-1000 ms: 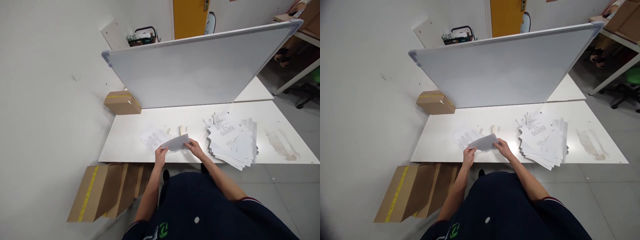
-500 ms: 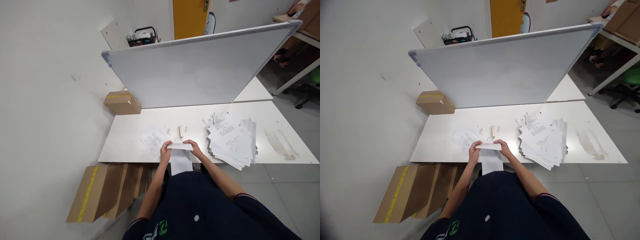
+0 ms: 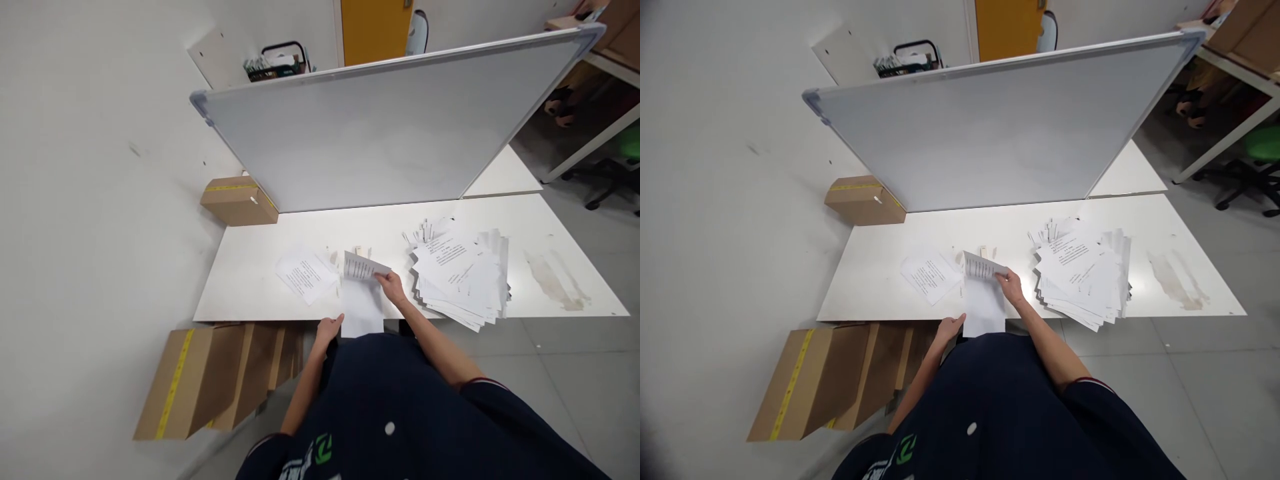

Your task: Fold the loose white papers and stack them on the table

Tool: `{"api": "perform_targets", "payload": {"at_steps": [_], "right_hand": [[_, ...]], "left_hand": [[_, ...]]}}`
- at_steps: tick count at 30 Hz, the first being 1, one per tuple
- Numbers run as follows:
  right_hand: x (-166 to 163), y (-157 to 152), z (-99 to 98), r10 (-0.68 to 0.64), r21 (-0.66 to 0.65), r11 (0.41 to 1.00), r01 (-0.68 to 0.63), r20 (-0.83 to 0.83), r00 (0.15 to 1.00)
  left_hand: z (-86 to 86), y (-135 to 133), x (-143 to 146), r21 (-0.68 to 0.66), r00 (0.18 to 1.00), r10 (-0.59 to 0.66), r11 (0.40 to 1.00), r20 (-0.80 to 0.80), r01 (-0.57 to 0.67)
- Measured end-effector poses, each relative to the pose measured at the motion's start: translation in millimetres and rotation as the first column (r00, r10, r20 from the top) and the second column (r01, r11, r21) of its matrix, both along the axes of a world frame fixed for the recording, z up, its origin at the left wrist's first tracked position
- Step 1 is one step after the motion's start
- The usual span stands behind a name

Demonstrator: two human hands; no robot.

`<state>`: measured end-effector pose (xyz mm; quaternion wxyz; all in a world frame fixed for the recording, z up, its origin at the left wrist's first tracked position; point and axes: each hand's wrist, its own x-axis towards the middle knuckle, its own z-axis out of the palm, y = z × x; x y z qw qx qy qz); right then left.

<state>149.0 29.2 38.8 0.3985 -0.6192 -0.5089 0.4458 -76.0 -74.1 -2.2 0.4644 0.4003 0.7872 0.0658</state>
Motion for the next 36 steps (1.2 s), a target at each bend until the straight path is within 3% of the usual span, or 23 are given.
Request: {"api": "perform_targets", "payload": {"at_steps": [4,7,10,14,20,26,29,33,36], "right_hand": [[14,9,32.7,-0.098,0.104,0.99,0.098,-0.005,0.995],[28,11,43.5,-0.103,0.064,0.992,0.111,-0.11,0.989],[35,5,29.1,-0.019,-0.077,0.997,0.011,-0.105,0.994],[24,-9,-10.5,0.194,-0.266,0.953,-0.144,0.172,0.966],[-8,-19,-45.6,0.31,-0.274,0.939,-0.21,0.399,0.863],[-21,-21,-49.6,0.333,-0.323,0.929,-0.184,0.503,0.798],[-16,-24,-45.6,0.331,-0.35,0.923,-0.159,0.514,0.791],[0,-33,-41.2,0.204,-0.34,0.94,-0.038,0.467,0.86],[6,-40,-38.8,0.224,-0.457,0.883,-0.108,0.206,0.953]], "left_hand": [[-6.0,-5,11,-0.159,0.938,0.226,0.969,0.262,-0.189],[-3.6,-5,19,-0.179,0.887,0.303,0.95,0.349,-0.254],[0.0,-5,21,-0.205,0.819,0.367,0.93,0.442,-0.306],[3.4,-4,21,-0.261,0.695,0.45,0.893,0.561,-0.367],[7.4,-3,22,-0.295,0.575,0.492,0.866,0.654,-0.405],[2.4,-2,34,-0.158,0.686,0.416,0.899,0.597,-0.407],[4.2,-1,38,-0.138,0.698,0.431,0.889,0.572,-0.436],[10.8,-5,38,-0.206,0.581,0.47,0.863,0.664,-0.462],[10.3,-11,40,-0.222,0.51,0.439,0.874,0.739,-0.432]]}}
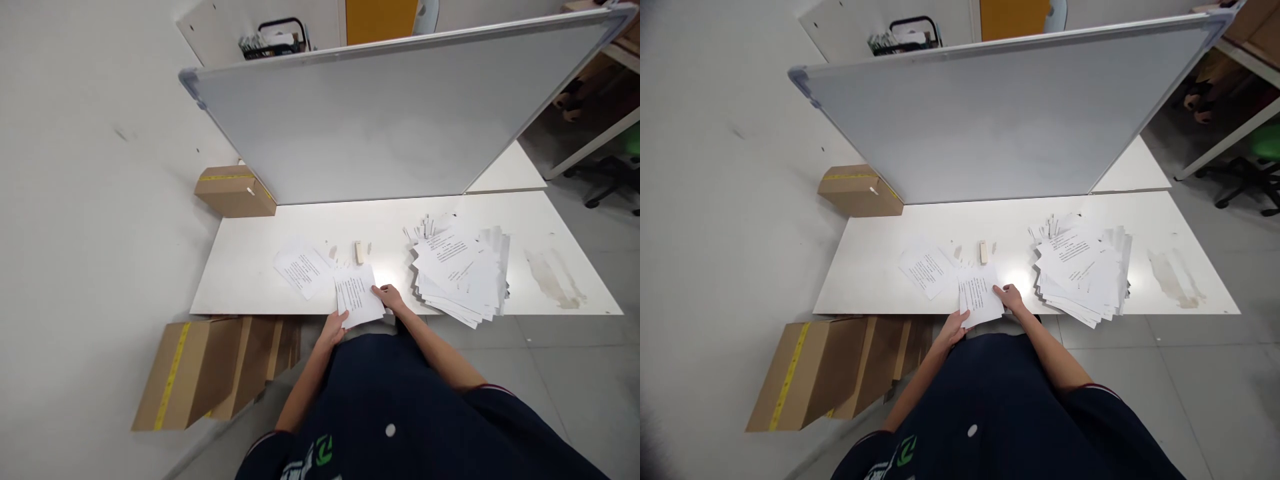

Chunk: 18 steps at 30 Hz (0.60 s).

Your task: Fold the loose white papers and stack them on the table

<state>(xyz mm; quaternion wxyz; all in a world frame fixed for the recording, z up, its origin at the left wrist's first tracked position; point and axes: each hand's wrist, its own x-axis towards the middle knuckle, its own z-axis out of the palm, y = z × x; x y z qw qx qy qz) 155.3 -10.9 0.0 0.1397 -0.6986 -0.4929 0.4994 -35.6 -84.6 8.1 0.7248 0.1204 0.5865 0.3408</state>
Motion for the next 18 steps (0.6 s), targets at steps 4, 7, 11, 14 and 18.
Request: {"api": "perform_targets", "payload": {"at_steps": [4,7,11,14,18], "right_hand": [[-3,0,18.5,0.189,0.065,0.98,-0.186,-0.048,0.981],[-9,7,52.2,0.371,0.18,0.881,-0.438,0.313,0.874],[-18,18,104.7,0.508,0.137,0.667,-0.733,0.636,0.581],[-26,24,127.3,0.531,0.116,0.519,-0.847,0.733,0.425],[-33,27,126.2,0.561,0.116,0.413,-0.903,0.749,0.353]], "left_hand": [[-8.9,-2,3,-0.032,0.972,-0.15,0.989,-0.18,0.147],[-11.7,8,-6,0.001,0.872,-0.136,0.988,-0.471,0.155],[-0.8,33,-25,0.263,0.674,0.069,0.946,-0.735,0.19],[12.3,48,-32,0.436,0.667,0.204,0.877,-0.716,0.2],[20.0,55,-31,0.508,0.716,0.2,0.826,-0.669,0.244]]}}
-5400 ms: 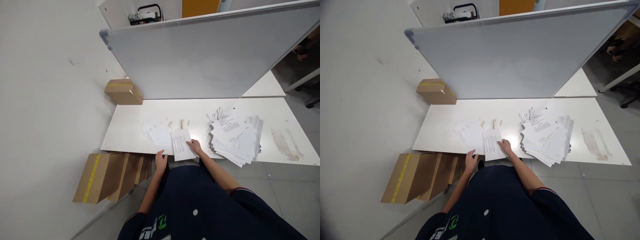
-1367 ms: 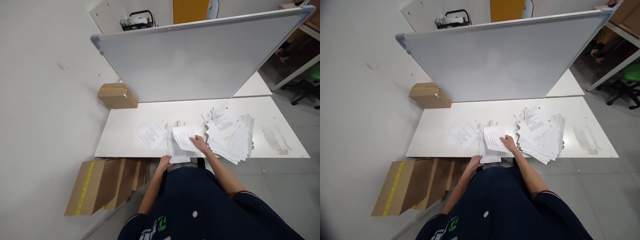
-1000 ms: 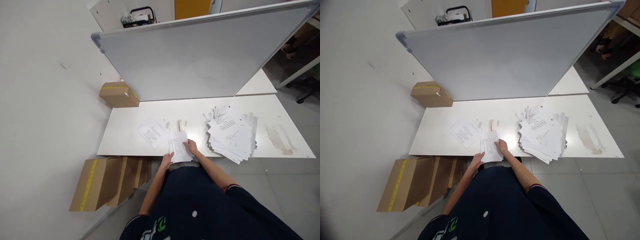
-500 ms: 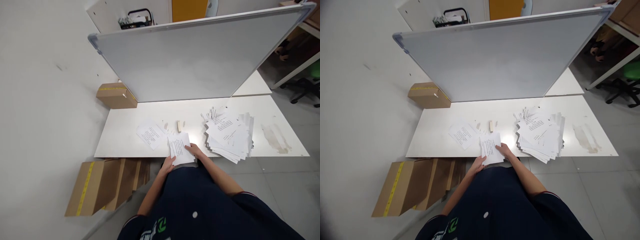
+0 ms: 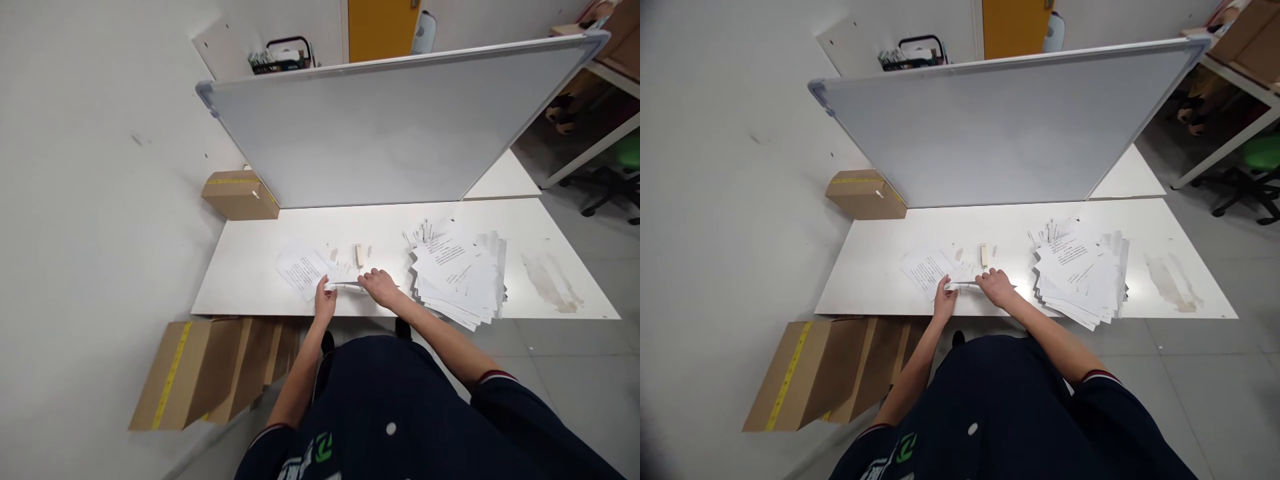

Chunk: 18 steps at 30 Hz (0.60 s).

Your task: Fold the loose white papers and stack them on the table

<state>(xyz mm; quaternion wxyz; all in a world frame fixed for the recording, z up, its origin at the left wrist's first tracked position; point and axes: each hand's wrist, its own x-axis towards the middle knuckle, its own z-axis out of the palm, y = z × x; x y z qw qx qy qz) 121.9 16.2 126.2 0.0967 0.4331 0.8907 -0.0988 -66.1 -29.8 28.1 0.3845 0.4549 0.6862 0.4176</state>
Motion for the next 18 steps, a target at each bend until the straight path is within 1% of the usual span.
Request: {"api": "perform_targets", "payload": {"at_steps": [3,7,11,15,16,18], "right_hand": [[-2,-2,-12.7,0.014,0.004,1.0,-0.014,0.014,1.0],[-4,-4,-25.1,-0.029,0.004,1.0,0.028,0.07,0.997],[-3,-1,-24.9,-0.042,-0.006,0.999,0.043,0.066,0.997],[-1,4,-22.4,-0.081,-0.032,0.996,0.083,0.065,0.995],[-1,4,-22.8,-0.092,-0.038,0.995,0.094,0.065,0.994],[-1,6,-24.9,-0.104,-0.052,0.993,0.108,0.063,0.993]], "left_hand": [[-3.9,-1,2,-0.037,0.998,-0.063,0.997,0.002,0.063],[-9.2,1,6,-0.057,0.993,-0.112,0.992,-0.04,0.11],[-2.3,9,12,-0.071,0.989,-0.141,0.988,-0.053,0.137],[6.5,16,15,-0.168,0.994,-0.088,0.983,-0.061,0.077],[7.0,17,15,-0.179,0.995,-0.078,0.982,-0.063,0.066],[6.0,17,14,-0.177,0.993,-0.095,0.981,-0.07,0.081]]}}
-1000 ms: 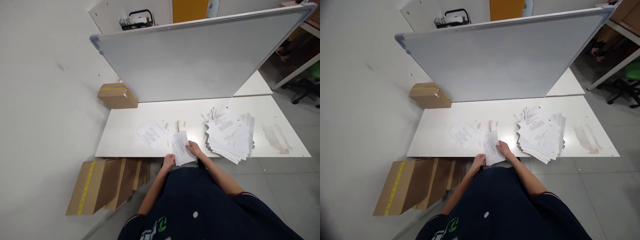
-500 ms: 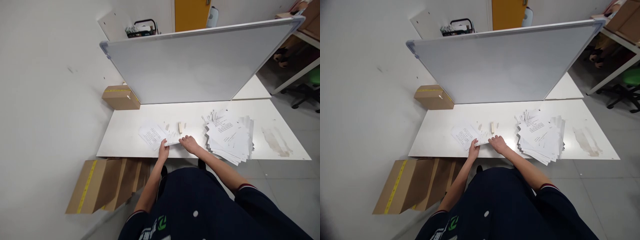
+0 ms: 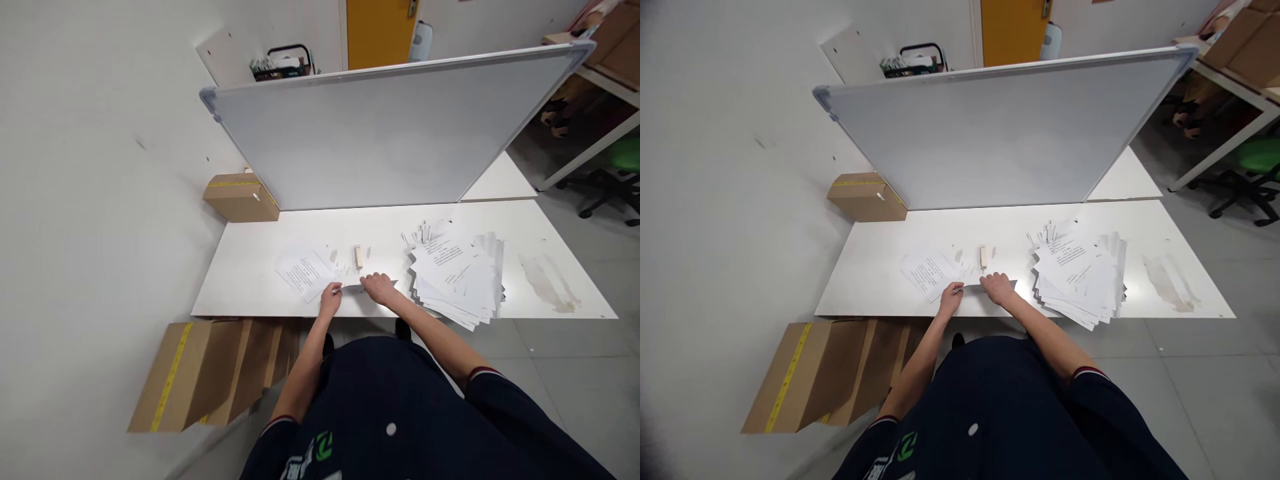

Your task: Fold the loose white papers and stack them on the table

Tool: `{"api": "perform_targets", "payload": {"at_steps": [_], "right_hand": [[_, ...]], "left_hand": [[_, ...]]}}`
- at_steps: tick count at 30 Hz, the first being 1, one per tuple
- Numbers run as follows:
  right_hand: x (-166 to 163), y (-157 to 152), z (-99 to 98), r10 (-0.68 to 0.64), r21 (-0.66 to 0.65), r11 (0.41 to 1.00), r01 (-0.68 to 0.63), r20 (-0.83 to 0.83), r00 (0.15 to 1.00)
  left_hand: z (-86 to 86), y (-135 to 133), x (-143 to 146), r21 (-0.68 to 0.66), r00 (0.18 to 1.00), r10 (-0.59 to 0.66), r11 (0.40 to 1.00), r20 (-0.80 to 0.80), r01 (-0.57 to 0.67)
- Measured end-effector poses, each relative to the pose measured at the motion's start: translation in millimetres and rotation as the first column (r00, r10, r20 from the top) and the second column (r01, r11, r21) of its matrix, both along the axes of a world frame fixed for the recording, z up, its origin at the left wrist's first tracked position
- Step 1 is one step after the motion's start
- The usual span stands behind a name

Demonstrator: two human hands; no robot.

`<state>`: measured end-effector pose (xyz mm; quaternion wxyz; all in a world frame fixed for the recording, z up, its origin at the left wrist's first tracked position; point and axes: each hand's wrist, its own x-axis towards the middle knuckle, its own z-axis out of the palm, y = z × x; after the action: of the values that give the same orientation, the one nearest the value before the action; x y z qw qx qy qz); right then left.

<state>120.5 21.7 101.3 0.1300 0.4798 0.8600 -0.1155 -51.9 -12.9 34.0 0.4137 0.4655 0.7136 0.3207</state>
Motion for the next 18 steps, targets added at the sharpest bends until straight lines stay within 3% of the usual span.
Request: {"api": "perform_targets", "payload": {"at_steps": [10,13,16,18], "right_hand": [[-2,2,-8.9,-0.057,-0.04,0.998,0.056,-0.032,0.998],[4,7,-7.3,-0.106,-0.073,0.993,0.097,-0.141,0.984],[13,13,-6.8,-0.213,-0.166,0.973,0.158,-0.396,0.893],[18,15,-9.7,-0.326,-0.294,0.938,0.185,-0.558,0.763]], "left_hand": [[-2.8,2,2,-0.048,0.995,-0.073,0.996,-0.074,0.07],[3.4,2,-4,-0.016,0.995,-0.083,0.996,-0.063,0.082],[9.4,0,-16,0.004,1.0,-0.001,1.0,-0.017,0.001],[11.7,-2,-23,-0.009,0.994,0.078,0.997,0.072,-0.078]]}}
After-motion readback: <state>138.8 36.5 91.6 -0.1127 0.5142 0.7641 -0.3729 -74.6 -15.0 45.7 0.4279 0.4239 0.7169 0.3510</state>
